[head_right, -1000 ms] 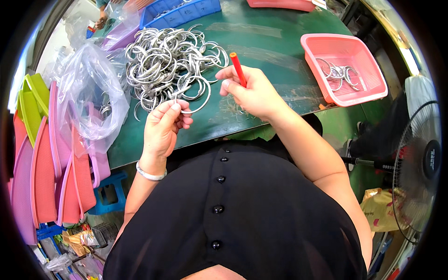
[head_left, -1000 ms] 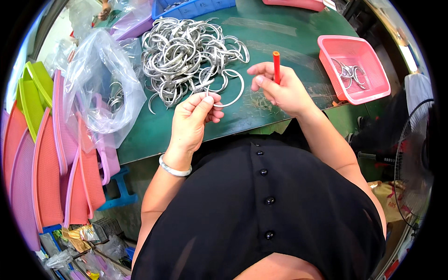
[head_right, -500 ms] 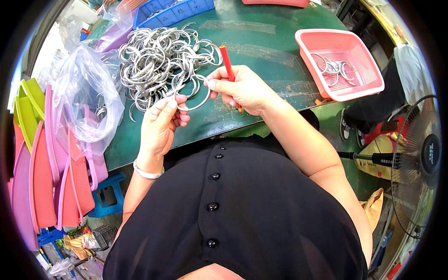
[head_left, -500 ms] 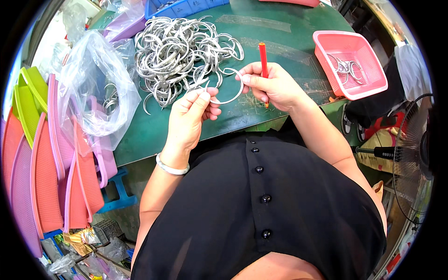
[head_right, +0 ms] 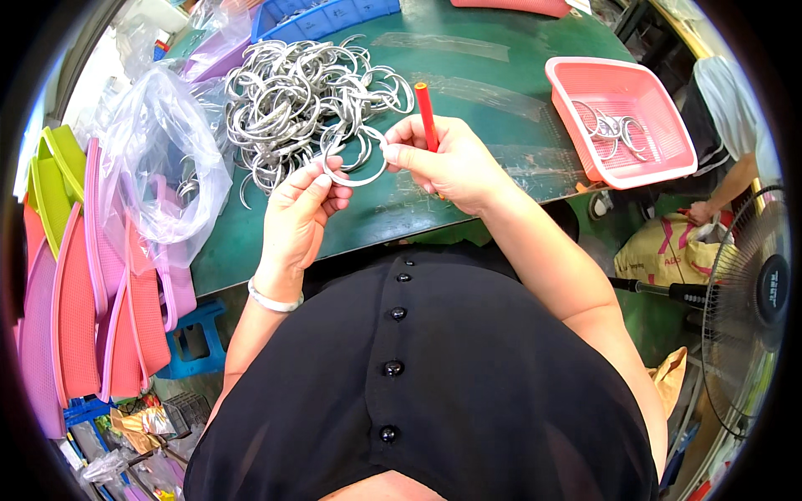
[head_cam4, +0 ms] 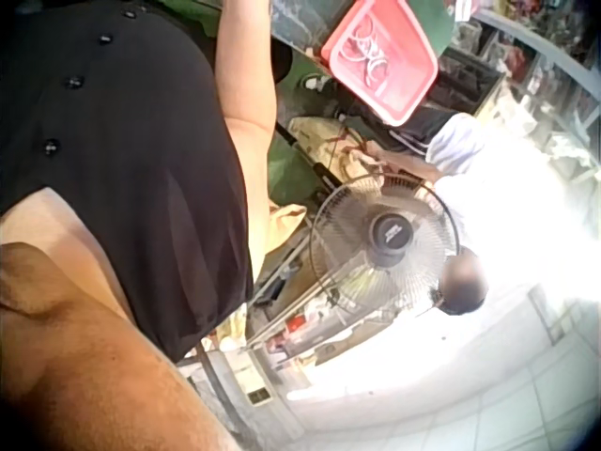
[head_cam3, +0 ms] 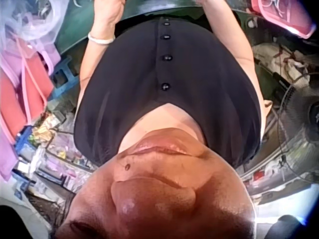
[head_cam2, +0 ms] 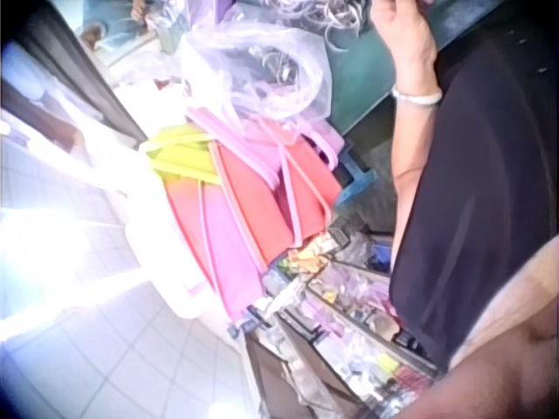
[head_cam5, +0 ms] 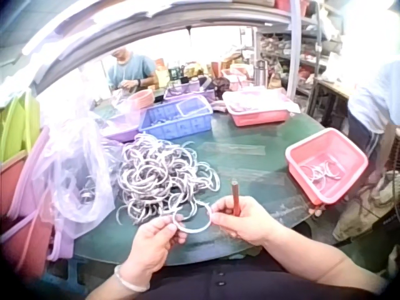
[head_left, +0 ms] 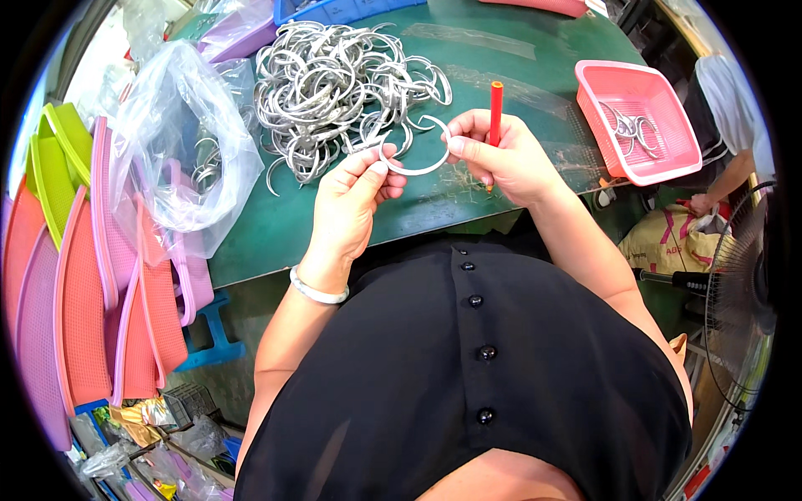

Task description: The person uses a red pen to mark individual silver-colored metal components by hand and then places them into a plastic bag. They handle the items one at a time from a large pile on the workbench.

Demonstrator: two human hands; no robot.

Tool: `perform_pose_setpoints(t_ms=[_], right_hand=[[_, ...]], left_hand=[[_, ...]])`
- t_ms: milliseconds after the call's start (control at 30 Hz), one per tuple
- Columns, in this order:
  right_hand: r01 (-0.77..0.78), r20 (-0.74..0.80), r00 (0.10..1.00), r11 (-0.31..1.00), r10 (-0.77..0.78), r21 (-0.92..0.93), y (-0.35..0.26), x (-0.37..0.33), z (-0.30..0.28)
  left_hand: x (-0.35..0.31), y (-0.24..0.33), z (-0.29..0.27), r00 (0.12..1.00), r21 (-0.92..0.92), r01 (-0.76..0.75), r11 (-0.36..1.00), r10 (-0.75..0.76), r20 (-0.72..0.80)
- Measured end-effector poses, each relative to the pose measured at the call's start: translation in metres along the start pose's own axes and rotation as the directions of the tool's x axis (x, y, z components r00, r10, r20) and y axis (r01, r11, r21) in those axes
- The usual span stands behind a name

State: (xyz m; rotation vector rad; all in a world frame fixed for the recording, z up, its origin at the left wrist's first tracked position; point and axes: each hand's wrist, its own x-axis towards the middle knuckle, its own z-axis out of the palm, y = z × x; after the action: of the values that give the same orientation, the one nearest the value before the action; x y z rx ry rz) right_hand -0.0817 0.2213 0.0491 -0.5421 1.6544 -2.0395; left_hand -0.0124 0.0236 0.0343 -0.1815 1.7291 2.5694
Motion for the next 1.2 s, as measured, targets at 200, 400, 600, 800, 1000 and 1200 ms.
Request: perform_pose_setpoints(t_ms=[200, 400, 600, 800, 1000, 1200], right_hand=[[0.028, -0.006, 1.0, 0.999, -0.028, 0.018, 0.001, -0.003, 0.003], [-0.008, -0.016, 1.0, 1.0, 0.009, 0.017, 0.003, -0.003, 0.0], [-0.127, -0.044, 0.99, 0.989, 0.13, 0.074, 0.007, 0.0, -0.005], [-0.233, -0.032, 0.972, 0.971, 0.231, -0.054, 0.007, 0.008, -0.012], [-0.336, -0.01, 0.941, 0.931, 0.339, -0.142, 0.007, 0.02, -0.009], [-0.347, -0.008, 0.936, 0.921, 0.351, -0.174, 0.014, 0.027, -0.005]], left_hand=[[-0.001, 0.0, 0.0, 1.0, -0.016, 0.004, 1.0, -0.004, -0.013], [-0.002, -0.001, 0.0, 1.0, -0.023, 0.007, 1.0, -0.007, 0.0], [-0.004, 0.001, 0.002, 0.999, -0.044, 0.027, 0.999, -0.025, 0.027], [-0.004, 0.002, 0.001, 0.995, -0.04, 0.087, 0.995, -0.086, 0.042], [-0.005, 0.002, -0.002, 0.974, -0.076, 0.209, 0.975, -0.2, 0.108], [-0.006, -0.002, -0.004, 0.973, -0.11, 0.224, 0.968, -0.215, 0.082]])
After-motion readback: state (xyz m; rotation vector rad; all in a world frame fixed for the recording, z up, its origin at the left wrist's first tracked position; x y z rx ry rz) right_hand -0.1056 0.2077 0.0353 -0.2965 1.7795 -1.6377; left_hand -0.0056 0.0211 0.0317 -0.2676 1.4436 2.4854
